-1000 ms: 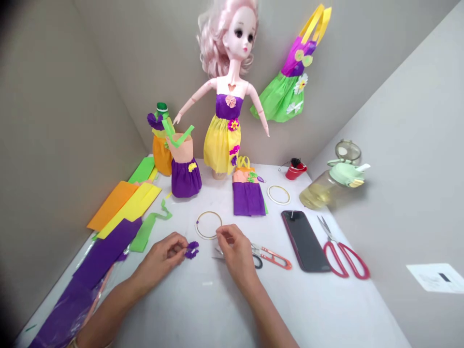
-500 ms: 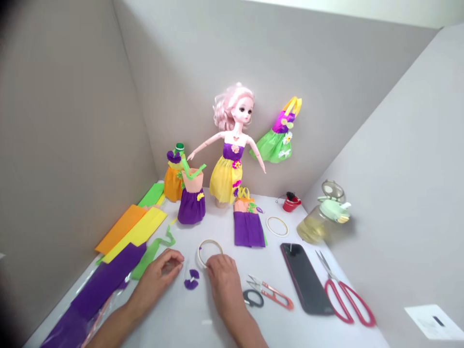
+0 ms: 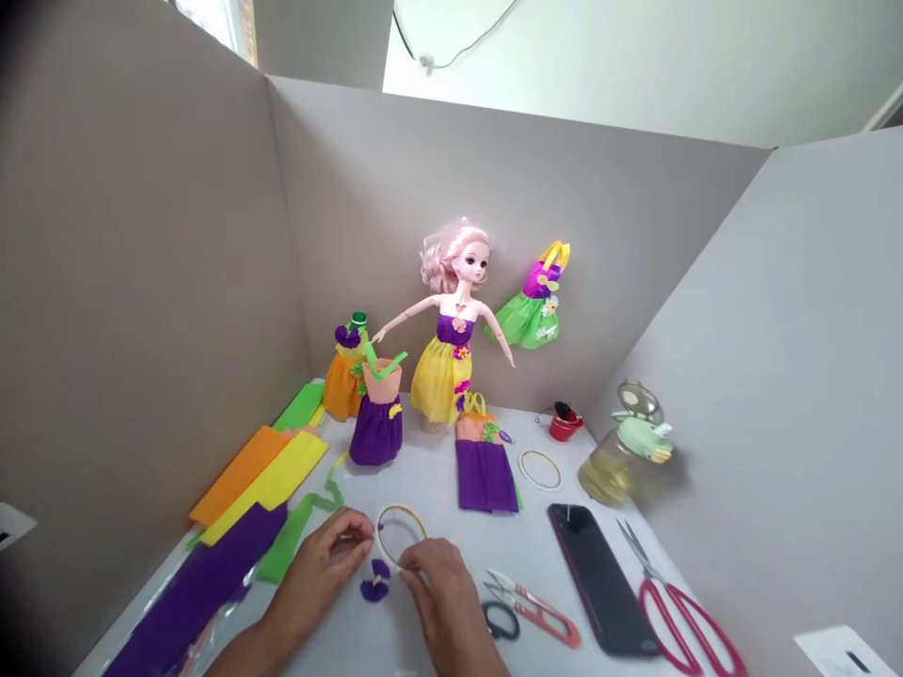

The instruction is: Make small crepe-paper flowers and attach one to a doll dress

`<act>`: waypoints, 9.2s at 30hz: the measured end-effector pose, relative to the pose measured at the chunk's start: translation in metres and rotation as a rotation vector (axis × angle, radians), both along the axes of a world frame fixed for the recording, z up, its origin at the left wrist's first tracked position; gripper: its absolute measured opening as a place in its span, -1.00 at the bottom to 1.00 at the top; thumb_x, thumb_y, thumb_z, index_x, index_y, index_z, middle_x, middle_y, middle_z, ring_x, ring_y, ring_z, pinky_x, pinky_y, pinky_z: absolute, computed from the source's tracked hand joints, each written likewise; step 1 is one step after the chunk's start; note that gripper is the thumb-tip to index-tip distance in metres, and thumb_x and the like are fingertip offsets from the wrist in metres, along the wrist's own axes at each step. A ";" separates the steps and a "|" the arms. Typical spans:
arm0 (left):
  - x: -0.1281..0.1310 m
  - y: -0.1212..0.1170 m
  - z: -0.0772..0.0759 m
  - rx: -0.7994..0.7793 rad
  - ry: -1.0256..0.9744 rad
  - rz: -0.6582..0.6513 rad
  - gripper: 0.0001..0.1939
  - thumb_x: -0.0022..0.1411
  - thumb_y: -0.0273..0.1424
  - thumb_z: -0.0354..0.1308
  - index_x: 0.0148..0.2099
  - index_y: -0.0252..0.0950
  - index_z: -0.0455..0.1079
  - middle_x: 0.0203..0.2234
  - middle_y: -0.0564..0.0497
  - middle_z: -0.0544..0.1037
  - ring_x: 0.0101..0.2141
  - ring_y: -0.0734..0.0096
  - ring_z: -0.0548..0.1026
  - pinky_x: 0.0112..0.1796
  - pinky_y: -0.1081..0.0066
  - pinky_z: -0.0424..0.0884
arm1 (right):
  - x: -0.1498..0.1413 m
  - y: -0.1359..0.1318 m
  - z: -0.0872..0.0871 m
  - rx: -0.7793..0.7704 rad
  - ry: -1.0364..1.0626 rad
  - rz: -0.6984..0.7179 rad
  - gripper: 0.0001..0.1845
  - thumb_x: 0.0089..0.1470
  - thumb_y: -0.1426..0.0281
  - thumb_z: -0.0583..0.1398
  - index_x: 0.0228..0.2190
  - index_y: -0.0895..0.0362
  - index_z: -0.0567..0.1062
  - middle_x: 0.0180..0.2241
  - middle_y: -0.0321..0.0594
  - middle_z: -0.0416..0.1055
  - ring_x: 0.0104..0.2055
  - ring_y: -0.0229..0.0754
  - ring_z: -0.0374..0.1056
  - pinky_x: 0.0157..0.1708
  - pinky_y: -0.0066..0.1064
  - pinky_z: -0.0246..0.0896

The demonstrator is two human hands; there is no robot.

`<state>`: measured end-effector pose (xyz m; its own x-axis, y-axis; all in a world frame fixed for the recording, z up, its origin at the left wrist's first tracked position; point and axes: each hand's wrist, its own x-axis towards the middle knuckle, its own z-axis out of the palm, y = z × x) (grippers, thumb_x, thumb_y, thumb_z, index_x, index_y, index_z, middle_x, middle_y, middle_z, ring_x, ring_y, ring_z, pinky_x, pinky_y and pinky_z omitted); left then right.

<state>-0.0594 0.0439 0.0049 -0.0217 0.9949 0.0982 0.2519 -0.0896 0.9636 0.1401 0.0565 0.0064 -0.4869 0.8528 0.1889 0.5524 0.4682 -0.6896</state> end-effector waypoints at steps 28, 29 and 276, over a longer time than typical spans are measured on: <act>0.018 0.040 -0.021 -0.448 -1.179 0.236 -0.85 0.18 -0.68 0.15 -0.39 -0.43 0.47 -0.31 -0.17 0.62 -0.20 0.24 0.63 -0.05 0.33 0.53 | 0.089 -0.023 -0.026 0.451 -0.703 -0.080 -0.40 -0.26 0.74 0.12 -0.12 0.10 0.42 -0.29 -0.17 0.49 -0.27 0.01 0.47 -0.28 -0.24 0.37; 0.020 0.040 -0.022 -0.463 -1.211 0.259 -0.81 0.22 -0.70 0.10 -0.39 -0.45 0.47 -0.30 -0.21 0.63 -0.19 0.23 0.63 -0.05 0.31 0.53 | 0.091 -0.029 -0.034 0.454 -0.716 -0.079 -0.37 -0.27 0.75 0.10 -0.12 0.10 0.41 -0.27 -0.18 0.50 -0.25 -0.01 0.47 -0.26 -0.26 0.38; -0.002 -0.012 -0.026 -0.199 -0.267 0.025 -0.90 0.20 -0.34 0.22 -0.33 -0.24 0.41 -0.23 0.02 0.47 -0.12 0.32 0.43 -0.04 0.41 0.31 | -0.039 -0.015 -0.016 0.513 -0.315 -0.217 -0.80 0.19 0.57 0.08 -0.44 0.10 0.36 -0.46 -0.30 0.39 -0.44 -0.23 0.25 -0.38 -0.37 0.05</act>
<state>-0.0612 0.0315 -0.0210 -0.0456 0.9928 -0.1104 -0.0125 0.1099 0.9939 0.1014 0.0412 -0.0098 -0.4119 0.7775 0.4752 0.8114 0.5503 -0.1971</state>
